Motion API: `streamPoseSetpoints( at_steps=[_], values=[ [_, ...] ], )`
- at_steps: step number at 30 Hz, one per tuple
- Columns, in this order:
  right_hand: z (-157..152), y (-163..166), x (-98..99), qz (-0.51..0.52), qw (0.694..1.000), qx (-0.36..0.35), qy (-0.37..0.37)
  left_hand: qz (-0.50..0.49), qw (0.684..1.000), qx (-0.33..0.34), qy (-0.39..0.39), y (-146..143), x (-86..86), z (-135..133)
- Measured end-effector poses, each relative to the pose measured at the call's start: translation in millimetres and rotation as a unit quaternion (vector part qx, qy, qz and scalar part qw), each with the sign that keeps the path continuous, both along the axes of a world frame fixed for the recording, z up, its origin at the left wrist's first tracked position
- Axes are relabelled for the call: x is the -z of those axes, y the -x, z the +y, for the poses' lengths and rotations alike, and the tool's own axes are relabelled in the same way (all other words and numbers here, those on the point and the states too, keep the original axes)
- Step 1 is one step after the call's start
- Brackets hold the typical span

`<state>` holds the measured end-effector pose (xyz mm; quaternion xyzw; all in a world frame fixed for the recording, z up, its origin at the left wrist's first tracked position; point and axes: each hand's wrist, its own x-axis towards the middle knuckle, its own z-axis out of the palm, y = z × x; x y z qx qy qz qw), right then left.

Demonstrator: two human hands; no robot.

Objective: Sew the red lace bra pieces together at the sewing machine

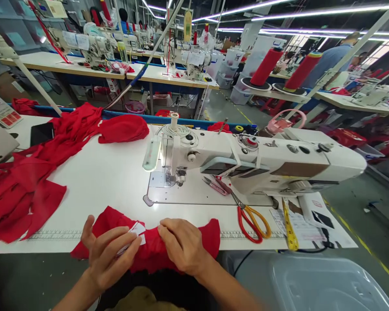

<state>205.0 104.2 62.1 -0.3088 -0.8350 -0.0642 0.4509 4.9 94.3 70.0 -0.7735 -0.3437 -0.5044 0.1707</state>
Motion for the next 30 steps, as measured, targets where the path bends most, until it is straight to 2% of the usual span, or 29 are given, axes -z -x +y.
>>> streamPoseSetpoints(
  at_steps=[7,16,20,23,27,30],
  values=[
    [-5,-9,8.3,-0.014,1.000,0.002,-0.026,0.017,0.999,0.021,-0.045,5,3.0,-3],
    [0,-5,5.7,-0.034,0.998,0.023,-0.041,0.012,0.999,0.009,-0.031,2,5.6,4],
    [13,-3,-0.3,-0.044,0.997,0.021,-0.062,0.047,0.995,0.022,-0.086,9,-1.1,17],
    [26,-2,-10.3,-0.061,0.992,0.023,-0.107,0.086,0.988,0.030,-0.123,17,-11.5,31],
    [49,0,-22.3,-0.126,0.978,0.049,-0.158,0.130,0.979,0.038,-0.156,26,-23.6,56],
    [69,1,-24.0,-0.164,0.970,0.074,-0.161,0.151,0.972,0.052,-0.173,28,-23.8,78]
  ],
)
